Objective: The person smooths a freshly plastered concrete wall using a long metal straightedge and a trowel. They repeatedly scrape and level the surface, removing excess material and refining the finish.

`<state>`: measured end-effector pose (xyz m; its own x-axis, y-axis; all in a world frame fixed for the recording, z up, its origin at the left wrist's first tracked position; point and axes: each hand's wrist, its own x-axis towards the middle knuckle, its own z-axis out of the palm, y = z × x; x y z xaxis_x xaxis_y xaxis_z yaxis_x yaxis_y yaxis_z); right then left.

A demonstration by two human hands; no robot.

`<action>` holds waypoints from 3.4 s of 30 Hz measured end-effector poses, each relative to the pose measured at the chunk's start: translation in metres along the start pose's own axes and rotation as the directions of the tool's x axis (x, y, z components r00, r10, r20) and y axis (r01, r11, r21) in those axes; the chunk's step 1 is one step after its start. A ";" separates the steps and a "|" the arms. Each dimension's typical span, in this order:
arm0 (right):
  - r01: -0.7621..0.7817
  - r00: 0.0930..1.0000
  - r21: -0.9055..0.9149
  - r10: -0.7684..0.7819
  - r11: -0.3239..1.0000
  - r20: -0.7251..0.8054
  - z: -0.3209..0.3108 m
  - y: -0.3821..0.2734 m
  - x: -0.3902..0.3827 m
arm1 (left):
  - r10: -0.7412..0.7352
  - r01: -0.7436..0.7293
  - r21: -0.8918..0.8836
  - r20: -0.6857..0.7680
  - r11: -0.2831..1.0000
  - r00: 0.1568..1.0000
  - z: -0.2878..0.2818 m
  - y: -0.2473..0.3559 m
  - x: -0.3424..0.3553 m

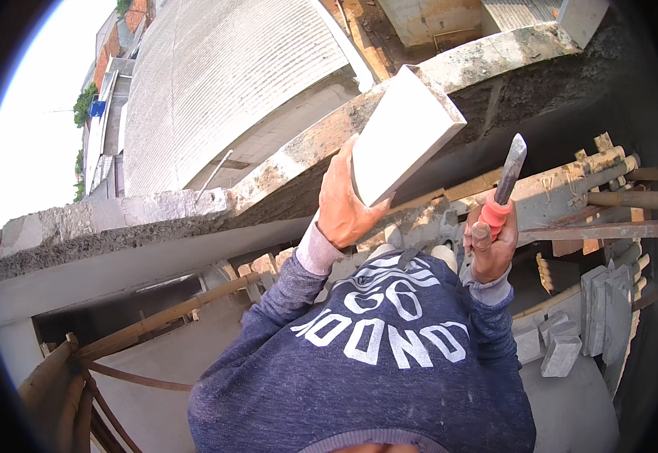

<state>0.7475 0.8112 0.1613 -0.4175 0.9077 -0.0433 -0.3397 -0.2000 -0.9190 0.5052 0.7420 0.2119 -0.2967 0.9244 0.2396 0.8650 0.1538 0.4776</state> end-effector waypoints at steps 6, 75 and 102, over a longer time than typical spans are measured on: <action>0.268 0.943 -0.003 -0.263 0.963 -0.206 0.028 -0.029 -0.034 | 0.007 -0.006 -0.064 0.005 0.998 1.000 0.033 0.002 -0.005; 0.689 0.713 -0.485 -0.625 0.539 0.317 0.128 -0.131 0.043 | 0.034 -0.016 -0.316 0.053 0.949 0.998 0.084 0.024 -0.055; 0.181 0.942 0.137 -0.131 0.974 -0.309 0.091 -0.007 0.001 | 0.043 -0.053 -0.241 -0.048 0.969 0.998 0.012 0.008 -0.040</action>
<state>0.6724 0.7800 0.2034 -0.0878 0.9953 -0.0411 -0.5215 -0.0811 -0.8494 0.5294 0.7103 0.1957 -0.2781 0.9125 0.3000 0.7563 0.0155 0.6541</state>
